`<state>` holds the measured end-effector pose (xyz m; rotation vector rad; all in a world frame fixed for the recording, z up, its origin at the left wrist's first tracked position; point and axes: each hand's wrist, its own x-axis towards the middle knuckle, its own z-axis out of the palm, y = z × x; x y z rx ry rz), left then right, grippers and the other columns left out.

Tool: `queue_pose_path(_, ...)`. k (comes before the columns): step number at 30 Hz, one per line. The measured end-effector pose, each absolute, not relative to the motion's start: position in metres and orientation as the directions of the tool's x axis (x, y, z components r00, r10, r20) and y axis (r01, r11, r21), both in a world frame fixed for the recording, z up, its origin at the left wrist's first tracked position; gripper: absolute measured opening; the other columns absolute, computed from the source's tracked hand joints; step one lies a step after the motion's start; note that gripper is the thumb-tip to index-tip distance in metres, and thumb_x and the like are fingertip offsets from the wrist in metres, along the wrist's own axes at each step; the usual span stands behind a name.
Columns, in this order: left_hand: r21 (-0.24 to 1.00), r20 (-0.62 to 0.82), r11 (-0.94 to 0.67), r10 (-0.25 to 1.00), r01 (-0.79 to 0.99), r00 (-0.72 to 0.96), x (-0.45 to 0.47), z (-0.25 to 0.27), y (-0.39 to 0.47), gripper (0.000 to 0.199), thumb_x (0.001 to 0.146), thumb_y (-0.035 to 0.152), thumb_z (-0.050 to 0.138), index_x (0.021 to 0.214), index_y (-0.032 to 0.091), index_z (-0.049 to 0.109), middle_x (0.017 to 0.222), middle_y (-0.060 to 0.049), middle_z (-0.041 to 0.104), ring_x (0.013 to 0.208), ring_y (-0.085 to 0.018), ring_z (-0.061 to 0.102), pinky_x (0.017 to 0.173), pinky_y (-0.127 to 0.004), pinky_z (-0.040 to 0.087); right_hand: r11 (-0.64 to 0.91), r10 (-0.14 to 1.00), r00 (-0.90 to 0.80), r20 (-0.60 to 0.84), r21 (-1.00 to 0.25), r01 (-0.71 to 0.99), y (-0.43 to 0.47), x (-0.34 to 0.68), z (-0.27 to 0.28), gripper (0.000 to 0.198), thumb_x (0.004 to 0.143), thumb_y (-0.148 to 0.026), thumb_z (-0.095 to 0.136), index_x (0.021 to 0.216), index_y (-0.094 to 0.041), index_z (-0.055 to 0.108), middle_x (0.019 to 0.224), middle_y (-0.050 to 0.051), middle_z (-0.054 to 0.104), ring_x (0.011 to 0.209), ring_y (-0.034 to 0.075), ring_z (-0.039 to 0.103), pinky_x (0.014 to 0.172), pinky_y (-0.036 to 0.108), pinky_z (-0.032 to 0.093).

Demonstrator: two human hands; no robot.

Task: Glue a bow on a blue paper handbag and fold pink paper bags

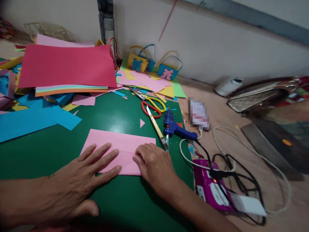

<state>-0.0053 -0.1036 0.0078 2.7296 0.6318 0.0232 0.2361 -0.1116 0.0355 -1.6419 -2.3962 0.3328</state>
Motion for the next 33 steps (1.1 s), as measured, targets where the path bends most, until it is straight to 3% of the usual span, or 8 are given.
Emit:
queue_pose_path(11,0.331,-0.079,-0.844,0.421,0.423,0.903,-0.006,0.009,-0.104,0.082,0.08,0.076,0.028,0.146,0.028,0.022,0.153,-0.016,0.017,0.139,-0.042,0.011,0.103,-0.066,0.021,0.311,0.95,-0.307,0.054,-0.221,0.924,-0.116,0.236,0.036,0.003,0.082,-0.016,0.059,0.082,-0.018,0.058,0.078,0.003,0.064,0.07,0.015,0.057,0.062,0.025,0.04)
queue_pose_path(14,0.305,-0.07,-0.853,0.423,0.423,0.904,-0.008,0.006,-0.104,0.083,0.08,0.076,0.028,0.147,0.029,0.017,0.153,-0.015,0.015,0.139,-0.041,0.008,0.103,-0.066,0.02,0.391,0.915,-0.379,0.141,-0.077,0.917,-0.119,0.235,0.038,0.008,0.086,-0.014,0.054,0.085,-0.017,0.061,0.08,0.005,0.063,0.074,0.017,0.054,0.063,0.027,0.039)
queue_pose_path(18,0.302,-0.087,-0.861,0.403,0.409,0.911,-0.008,0.008,-0.104,0.082,0.081,0.075,0.029,0.147,0.027,0.016,0.154,-0.011,0.017,0.14,-0.04,0.003,0.103,-0.067,0.02,0.553,0.786,-0.573,0.232,0.148,0.82,-0.124,0.231,0.041,0.021,0.089,-0.01,0.044,0.09,-0.016,0.064,0.079,0.007,0.059,0.071,0.018,0.048,0.064,0.03,0.037)
queue_pose_path(21,0.286,-0.082,-0.868,0.399,0.405,0.913,-0.007,0.009,-0.104,0.083,0.081,0.075,0.029,0.147,0.026,0.017,0.154,-0.011,0.018,0.14,-0.041,0.002,0.104,-0.067,0.019,0.65,0.712,-0.685,0.156,0.224,0.726,-0.125,0.23,0.041,0.016,0.086,-0.01,0.047,0.086,-0.013,0.063,0.074,0.007,0.058,0.067,0.019,0.047,0.058,0.031,0.037)
queue_pose_path(25,0.257,-0.052,-0.885,0.389,0.388,0.92,-0.008,0.007,-0.104,0.082,0.081,0.074,0.031,0.147,0.027,0.016,0.153,-0.012,0.02,0.139,-0.043,0.007,0.102,-0.069,0.02,0.673,0.719,-0.694,0.021,0.227,0.704,-0.128,0.228,0.043,0.011,0.081,-0.009,0.053,0.086,-0.013,0.062,0.08,0.007,0.062,0.071,0.02,0.052,0.058,0.031,0.041)
queue_pose_path(29,0.236,-0.002,-0.897,0.384,0.373,0.923,-0.008,0.003,-0.103,0.076,0.082,0.072,0.033,0.146,0.035,0.015,0.153,-0.01,0.021,0.138,-0.044,0.01,0.1,-0.07,0.022,0.621,0.762,-0.648,-0.02,0.306,0.721,-0.147,0.222,0.046,0.027,0.082,-0.01,0.051,0.108,-0.009,0.058,0.086,0.012,0.065,0.075,0.022,0.06,0.063,0.034,0.047)
queue_pose_path(33,0.223,-0.01,-0.899,0.385,0.377,0.923,-0.009,0.001,-0.103,0.078,0.082,0.074,0.031,0.146,0.037,0.009,0.152,-0.01,0.022,0.137,-0.045,0.011,0.099,-0.071,0.022,0.56,0.778,-0.627,0.034,0.415,0.717,-0.172,0.217,0.043,0.046,0.083,-0.014,0.051,0.129,-0.009,0.047,0.108,0.022,0.064,0.098,0.03,0.062,0.078,0.042,0.049)
